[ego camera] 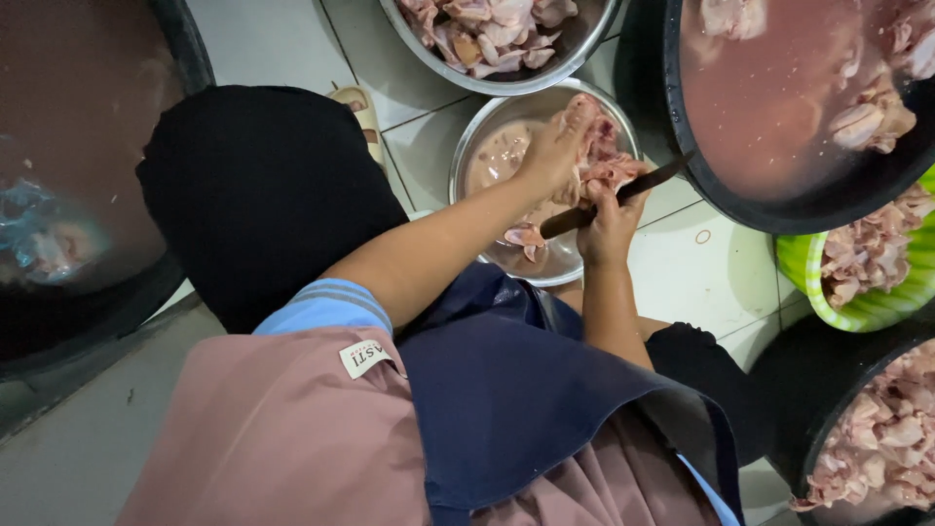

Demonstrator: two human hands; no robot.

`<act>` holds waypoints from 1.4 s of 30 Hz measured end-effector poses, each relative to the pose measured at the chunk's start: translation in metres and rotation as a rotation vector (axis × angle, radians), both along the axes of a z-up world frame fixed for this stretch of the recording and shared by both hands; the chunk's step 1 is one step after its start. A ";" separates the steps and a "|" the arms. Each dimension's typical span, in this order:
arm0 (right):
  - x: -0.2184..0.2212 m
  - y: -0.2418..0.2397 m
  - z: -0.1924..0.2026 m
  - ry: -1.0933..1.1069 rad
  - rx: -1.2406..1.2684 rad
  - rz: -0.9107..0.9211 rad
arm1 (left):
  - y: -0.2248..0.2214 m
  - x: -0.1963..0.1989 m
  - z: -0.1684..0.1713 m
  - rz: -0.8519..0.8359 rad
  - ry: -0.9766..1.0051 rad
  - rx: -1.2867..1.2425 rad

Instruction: The person is cleaning and cutting raw chicken pieces using a knife, then placing them into metal bowls.

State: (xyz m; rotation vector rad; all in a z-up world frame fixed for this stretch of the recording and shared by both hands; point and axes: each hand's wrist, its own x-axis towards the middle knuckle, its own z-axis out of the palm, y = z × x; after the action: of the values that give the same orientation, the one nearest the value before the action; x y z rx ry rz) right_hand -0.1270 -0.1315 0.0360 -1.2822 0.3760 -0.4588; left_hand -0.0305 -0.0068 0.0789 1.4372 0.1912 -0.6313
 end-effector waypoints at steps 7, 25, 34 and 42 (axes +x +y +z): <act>0.005 0.009 0.019 0.005 -0.007 0.016 | 0.012 -0.012 0.026 0.095 0.248 -0.010; -0.007 -0.009 0.004 -0.213 -0.114 0.166 | 0.021 -0.023 0.114 0.455 0.510 -0.298; -0.003 0.008 0.019 -0.241 -0.139 0.114 | -0.024 -0.013 -0.018 0.609 0.613 -0.472; -0.002 0.028 0.046 -0.312 -0.465 -0.005 | -0.024 -0.006 -0.003 0.703 0.677 -0.530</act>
State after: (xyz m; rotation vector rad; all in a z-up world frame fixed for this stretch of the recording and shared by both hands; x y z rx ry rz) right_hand -0.1295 -0.1032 0.0818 -1.6263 0.0044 -0.7687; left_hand -0.0368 -0.0311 0.0754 0.5356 0.9419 -0.5007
